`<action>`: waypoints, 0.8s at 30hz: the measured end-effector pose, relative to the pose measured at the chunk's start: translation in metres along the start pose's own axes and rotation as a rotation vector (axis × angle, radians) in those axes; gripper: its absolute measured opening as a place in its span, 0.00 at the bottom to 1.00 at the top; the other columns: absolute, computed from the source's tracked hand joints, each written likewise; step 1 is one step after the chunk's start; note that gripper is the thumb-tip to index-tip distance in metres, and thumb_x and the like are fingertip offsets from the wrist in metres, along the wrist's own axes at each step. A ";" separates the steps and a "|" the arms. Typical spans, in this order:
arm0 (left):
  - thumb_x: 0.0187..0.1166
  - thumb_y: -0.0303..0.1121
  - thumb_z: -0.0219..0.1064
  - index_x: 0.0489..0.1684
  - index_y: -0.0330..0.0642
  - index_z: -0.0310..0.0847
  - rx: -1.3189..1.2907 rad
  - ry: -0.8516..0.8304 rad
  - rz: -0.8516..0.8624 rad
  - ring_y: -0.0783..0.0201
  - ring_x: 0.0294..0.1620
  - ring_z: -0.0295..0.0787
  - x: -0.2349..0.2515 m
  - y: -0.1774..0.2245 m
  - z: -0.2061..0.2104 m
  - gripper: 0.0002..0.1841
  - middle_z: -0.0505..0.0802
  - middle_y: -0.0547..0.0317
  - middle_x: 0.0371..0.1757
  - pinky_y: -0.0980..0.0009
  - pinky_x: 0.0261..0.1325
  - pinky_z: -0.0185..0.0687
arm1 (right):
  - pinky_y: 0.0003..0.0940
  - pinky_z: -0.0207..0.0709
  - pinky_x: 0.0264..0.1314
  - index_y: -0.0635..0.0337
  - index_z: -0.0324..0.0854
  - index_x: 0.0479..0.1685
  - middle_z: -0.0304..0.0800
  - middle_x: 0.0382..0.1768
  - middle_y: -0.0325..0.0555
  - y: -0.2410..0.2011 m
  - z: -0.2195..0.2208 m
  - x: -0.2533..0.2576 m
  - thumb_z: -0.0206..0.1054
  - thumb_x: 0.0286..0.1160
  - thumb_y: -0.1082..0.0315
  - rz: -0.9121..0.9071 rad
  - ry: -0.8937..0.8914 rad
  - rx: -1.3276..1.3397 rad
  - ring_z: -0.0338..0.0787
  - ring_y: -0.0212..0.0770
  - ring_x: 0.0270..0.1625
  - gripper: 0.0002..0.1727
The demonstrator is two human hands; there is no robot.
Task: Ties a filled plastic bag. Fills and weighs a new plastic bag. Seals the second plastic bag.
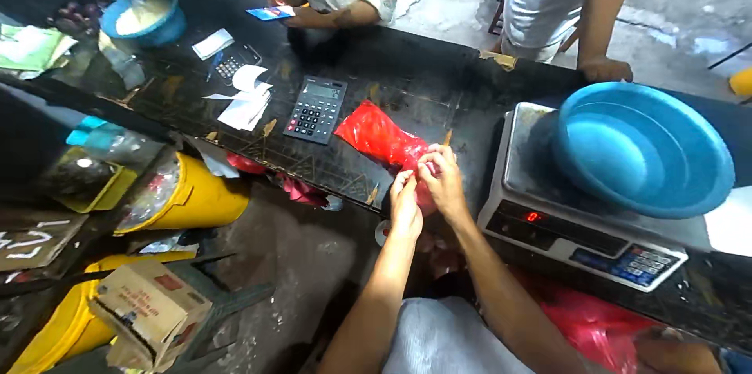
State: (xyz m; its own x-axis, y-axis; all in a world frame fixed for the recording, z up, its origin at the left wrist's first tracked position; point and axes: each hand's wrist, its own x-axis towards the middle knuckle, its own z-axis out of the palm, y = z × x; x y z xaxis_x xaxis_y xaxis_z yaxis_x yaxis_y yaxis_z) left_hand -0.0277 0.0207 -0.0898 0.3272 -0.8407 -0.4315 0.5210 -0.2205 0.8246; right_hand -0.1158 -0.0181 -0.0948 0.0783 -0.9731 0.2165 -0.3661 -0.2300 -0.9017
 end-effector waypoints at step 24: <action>0.90 0.28 0.52 0.57 0.37 0.75 -0.157 0.029 -0.090 0.58 0.51 0.87 -0.012 0.016 0.005 0.09 0.88 0.49 0.49 0.60 0.57 0.84 | 0.65 0.54 0.86 0.57 0.88 0.34 0.89 0.54 0.52 0.002 0.028 -0.032 0.68 0.67 0.63 0.044 0.086 0.045 0.77 0.55 0.76 0.08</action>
State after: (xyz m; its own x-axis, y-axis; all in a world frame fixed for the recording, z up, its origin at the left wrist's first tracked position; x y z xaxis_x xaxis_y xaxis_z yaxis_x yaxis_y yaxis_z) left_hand -0.0274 0.0246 -0.0694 0.2953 -0.8060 -0.5130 0.6648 -0.2123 0.7162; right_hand -0.0927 0.0121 -0.1142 -0.0179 -0.9784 0.2060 -0.3254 -0.1892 -0.9265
